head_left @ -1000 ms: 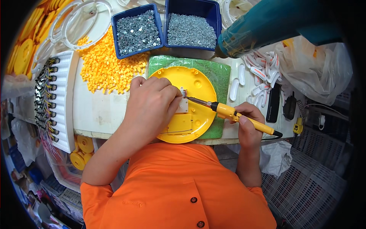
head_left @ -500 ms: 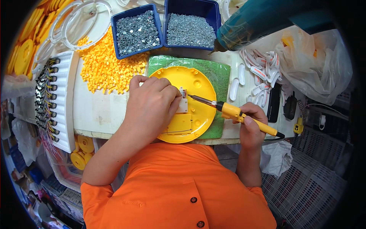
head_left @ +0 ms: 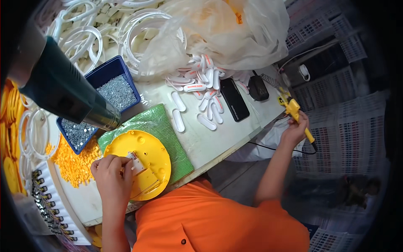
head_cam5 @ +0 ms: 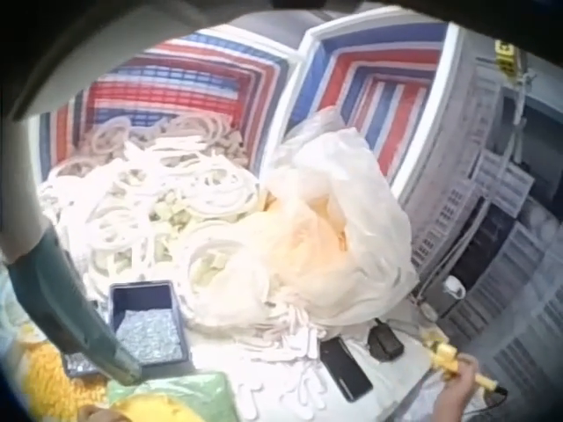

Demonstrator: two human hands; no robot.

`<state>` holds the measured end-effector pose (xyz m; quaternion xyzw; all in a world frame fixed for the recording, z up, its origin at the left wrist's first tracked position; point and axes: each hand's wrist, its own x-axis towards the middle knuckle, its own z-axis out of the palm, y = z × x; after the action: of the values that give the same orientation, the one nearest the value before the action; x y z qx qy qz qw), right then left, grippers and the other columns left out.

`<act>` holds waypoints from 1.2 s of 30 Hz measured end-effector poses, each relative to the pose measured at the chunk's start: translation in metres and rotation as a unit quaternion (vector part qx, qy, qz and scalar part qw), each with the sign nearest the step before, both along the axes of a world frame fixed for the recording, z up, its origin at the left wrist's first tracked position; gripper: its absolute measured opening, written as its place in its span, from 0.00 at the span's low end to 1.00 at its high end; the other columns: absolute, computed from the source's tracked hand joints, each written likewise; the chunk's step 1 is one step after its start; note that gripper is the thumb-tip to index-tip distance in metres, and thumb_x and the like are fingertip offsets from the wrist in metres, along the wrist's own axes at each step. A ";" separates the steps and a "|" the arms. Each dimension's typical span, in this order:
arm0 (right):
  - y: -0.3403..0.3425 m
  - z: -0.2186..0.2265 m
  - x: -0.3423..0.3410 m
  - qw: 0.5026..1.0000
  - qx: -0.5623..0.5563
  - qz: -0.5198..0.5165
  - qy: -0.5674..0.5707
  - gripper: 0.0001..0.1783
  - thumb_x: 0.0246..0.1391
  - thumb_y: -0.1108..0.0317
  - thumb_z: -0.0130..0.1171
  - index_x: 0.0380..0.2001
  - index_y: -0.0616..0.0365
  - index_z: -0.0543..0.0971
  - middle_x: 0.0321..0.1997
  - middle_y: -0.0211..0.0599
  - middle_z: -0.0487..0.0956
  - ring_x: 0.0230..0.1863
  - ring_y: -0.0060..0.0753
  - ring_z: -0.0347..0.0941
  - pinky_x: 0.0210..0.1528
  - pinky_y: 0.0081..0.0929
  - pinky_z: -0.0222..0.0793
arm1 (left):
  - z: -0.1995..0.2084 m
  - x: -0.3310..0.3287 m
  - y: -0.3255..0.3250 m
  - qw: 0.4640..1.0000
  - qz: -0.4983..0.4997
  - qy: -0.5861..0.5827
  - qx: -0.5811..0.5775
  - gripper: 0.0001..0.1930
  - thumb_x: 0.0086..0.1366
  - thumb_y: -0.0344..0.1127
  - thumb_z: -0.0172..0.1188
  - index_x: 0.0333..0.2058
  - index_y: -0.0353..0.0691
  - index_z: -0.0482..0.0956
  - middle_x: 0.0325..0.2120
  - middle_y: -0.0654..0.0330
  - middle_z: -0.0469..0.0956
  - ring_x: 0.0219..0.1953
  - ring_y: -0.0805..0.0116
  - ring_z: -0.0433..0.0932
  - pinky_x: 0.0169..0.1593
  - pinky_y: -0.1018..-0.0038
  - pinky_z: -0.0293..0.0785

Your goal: Assembling small electrical components using a specialized jig and power tools.

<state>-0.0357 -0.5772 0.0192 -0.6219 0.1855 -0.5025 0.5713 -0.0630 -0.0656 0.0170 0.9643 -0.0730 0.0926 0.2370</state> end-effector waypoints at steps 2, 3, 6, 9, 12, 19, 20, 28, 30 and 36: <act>-0.027 0.000 0.002 0.998 0.035 -0.048 0.011 0.13 0.61 0.64 0.56 0.39 0.65 0.79 0.30 0.33 0.74 0.25 0.21 0.65 0.29 0.18 0.62 | 0.000 0.003 -0.002 1.000 0.000 0.000 0.005 0.05 0.57 0.28 0.69 0.28 0.40 0.80 0.27 0.62 0.79 0.38 0.60 0.77 0.54 0.63 0.62; -0.035 -0.003 0.007 0.998 0.039 -0.051 0.011 0.13 0.61 0.64 0.56 0.39 0.65 0.79 0.30 0.33 0.74 0.25 0.21 0.65 0.29 0.18 0.62 | 0.000 0.003 -0.002 1.000 0.000 0.006 0.000 0.05 0.57 0.28 0.69 0.28 0.40 0.80 0.28 0.62 0.79 0.38 0.60 0.77 0.54 0.63 0.62; -0.056 -0.011 0.028 0.991 0.121 -0.039 0.041 0.13 0.60 0.62 0.60 0.38 0.62 0.79 0.27 0.29 0.73 0.24 0.18 0.64 0.27 0.18 0.61 | 0.001 0.003 -0.004 1.000 0.006 0.014 0.000 0.05 0.58 0.28 0.68 0.28 0.40 0.80 0.28 0.62 0.79 0.38 0.60 0.77 0.54 0.63 0.62; -0.058 -0.016 0.047 0.987 0.117 -0.020 0.104 0.13 0.60 0.59 0.62 0.40 0.58 0.79 0.28 0.27 0.72 0.27 0.18 0.66 0.30 0.18 0.63 | 0.001 0.005 -0.005 1.000 0.001 0.017 0.000 0.04 0.58 0.28 0.68 0.28 0.40 0.80 0.28 0.62 0.79 0.38 0.60 0.77 0.53 0.63 0.62; -0.055 -0.020 0.051 0.985 0.137 0.008 0.106 0.15 0.60 0.57 0.63 0.42 0.56 0.79 0.30 0.25 0.72 0.28 0.18 0.67 0.31 0.19 0.63 | 0.003 0.005 -0.005 1.000 0.000 0.027 0.001 0.04 0.58 0.28 0.68 0.28 0.40 0.80 0.27 0.62 0.79 0.38 0.60 0.77 0.53 0.63 0.63; 0.031 -0.035 0.032 0.936 0.304 0.110 0.138 0.18 0.64 0.55 0.63 0.47 0.56 0.78 0.30 0.26 0.72 0.27 0.18 0.66 0.29 0.20 0.62 | -0.005 -0.004 0.009 1.000 0.014 0.023 0.014 0.04 0.58 0.30 0.69 0.28 0.42 0.82 0.27 0.62 0.79 0.37 0.60 0.78 0.50 0.63 0.63; 0.056 -0.041 0.027 0.928 0.313 0.130 0.154 0.18 0.64 0.55 0.63 0.47 0.56 0.78 0.30 0.26 0.72 0.27 0.18 0.66 0.29 0.20 0.62 | -0.007 -0.002 0.010 1.000 0.006 0.018 0.008 0.04 0.57 0.32 0.69 0.29 0.43 0.82 0.27 0.62 0.79 0.37 0.60 0.78 0.48 0.62 0.63; 0.288 -0.014 0.012 0.770 -0.389 0.505 0.042 0.09 0.50 0.78 0.65 0.37 0.59 0.83 0.31 0.35 0.77 0.29 0.32 0.73 0.32 0.29 0.68 | 0.019 -0.004 0.052 0.988 0.060 -0.026 -0.137 0.05 0.64 0.27 0.63 0.39 0.36 0.82 0.34 0.58 0.81 0.39 0.64 0.79 0.48 0.69 0.70; 0.329 0.000 0.007 0.667 -0.447 0.596 -0.004 0.13 0.45 0.74 0.69 0.37 0.57 0.83 0.34 0.35 0.78 0.33 0.39 0.75 0.36 0.34 0.70 | 0.027 -0.017 0.082 0.961 0.161 -0.023 -0.223 0.08 0.69 0.26 0.59 0.44 0.31 0.82 0.35 0.59 0.81 0.40 0.73 0.78 0.47 0.77 0.72; 0.404 -0.012 -0.001 0.473 -0.595 0.647 -0.063 0.23 0.41 0.61 0.72 0.43 0.56 0.81 0.40 0.33 0.77 0.49 0.38 0.74 0.50 0.37 0.70 | -0.007 -0.050 0.119 0.941 0.241 -0.028 -0.234 0.06 0.65 0.27 0.64 0.39 0.33 0.83 0.33 0.56 0.82 0.35 0.64 0.81 0.42 0.70 0.76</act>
<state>-0.0365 -0.1732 0.0069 -0.7225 -0.6492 -0.0180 0.2370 -0.1129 0.0539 0.0102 0.8676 0.1789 0.1887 0.4239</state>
